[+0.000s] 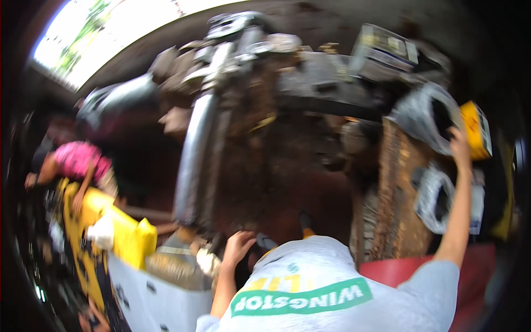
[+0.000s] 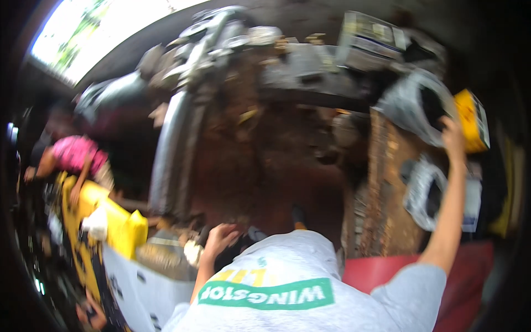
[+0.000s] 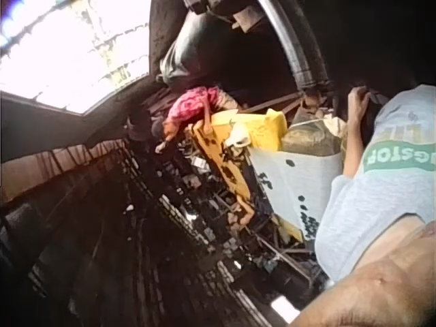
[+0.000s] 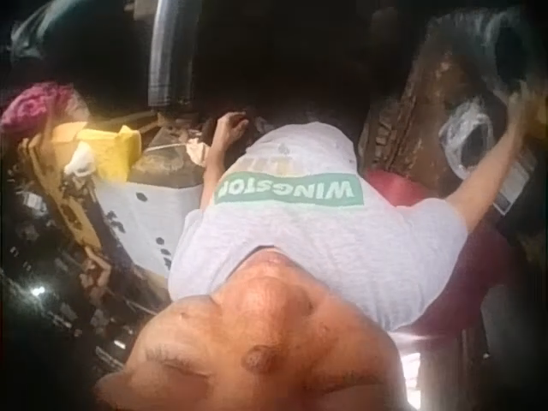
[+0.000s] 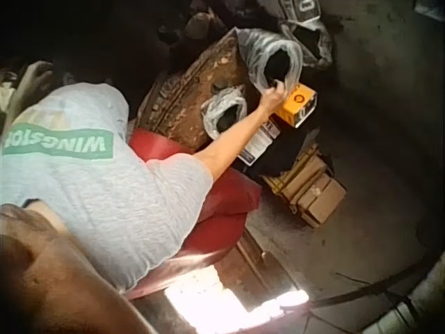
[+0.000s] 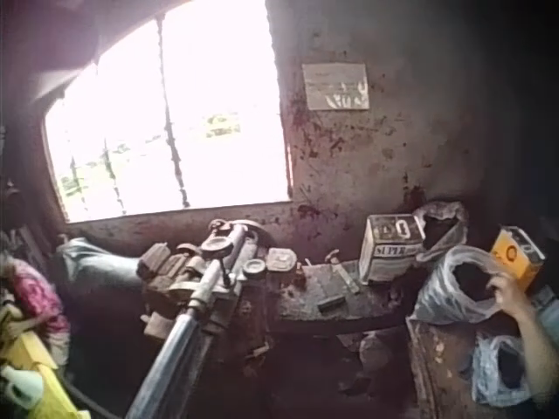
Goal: Sorting and applying adhesive to small leather pieces using a workshop machine and manual placement.
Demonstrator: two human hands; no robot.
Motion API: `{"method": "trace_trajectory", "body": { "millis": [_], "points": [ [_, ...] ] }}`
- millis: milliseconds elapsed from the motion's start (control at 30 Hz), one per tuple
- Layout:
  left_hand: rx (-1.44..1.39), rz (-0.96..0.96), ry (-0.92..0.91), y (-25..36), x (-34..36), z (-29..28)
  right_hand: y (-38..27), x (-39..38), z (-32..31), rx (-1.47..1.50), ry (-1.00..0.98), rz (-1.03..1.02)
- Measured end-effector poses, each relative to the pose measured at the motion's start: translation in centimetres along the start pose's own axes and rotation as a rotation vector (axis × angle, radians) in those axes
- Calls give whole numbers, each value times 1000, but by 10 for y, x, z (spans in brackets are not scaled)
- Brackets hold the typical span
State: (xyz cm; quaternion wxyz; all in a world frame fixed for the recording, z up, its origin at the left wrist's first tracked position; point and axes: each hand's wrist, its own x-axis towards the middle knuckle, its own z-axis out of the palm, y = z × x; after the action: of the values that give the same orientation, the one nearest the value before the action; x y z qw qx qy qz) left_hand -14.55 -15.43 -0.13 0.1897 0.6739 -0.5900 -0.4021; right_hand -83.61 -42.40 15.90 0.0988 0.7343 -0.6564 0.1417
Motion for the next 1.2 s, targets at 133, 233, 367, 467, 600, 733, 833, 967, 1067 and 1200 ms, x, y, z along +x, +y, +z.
{"method": "trace_trajectory", "body": {
  "millis": [133,233,367,467,600,733,833,967,1067,1200],
  "points": [
    [-47,-7,14,-15,-1,10,72,-3,15,156,115,37],
    [-99,-73,-1,8,-4,5,20,8,14,463,304,109],
    [-522,-26,-197,54,4,2,-128,-21,-37,837,393,375],
    [-878,69,-369,92,17,1,-307,-50,-37,1408,-12,413],
    [-1478,88,-408,142,37,-5,-428,-85,-28,1578,-532,310],
    [-1829,62,-480,162,36,-18,-470,-114,-1,1813,-625,262],
    [-1825,78,-458,163,29,-15,-477,-127,-4,1503,-520,174],
    [-1870,4,-432,152,21,-19,-482,-118,-21,1117,-266,-197],
    [-1892,-26,-369,145,18,-19,-485,-109,-20,1165,-273,-107],
    [-1894,-45,-266,136,11,-23,-496,-110,-14,1128,-328,-196]
  ]
}}
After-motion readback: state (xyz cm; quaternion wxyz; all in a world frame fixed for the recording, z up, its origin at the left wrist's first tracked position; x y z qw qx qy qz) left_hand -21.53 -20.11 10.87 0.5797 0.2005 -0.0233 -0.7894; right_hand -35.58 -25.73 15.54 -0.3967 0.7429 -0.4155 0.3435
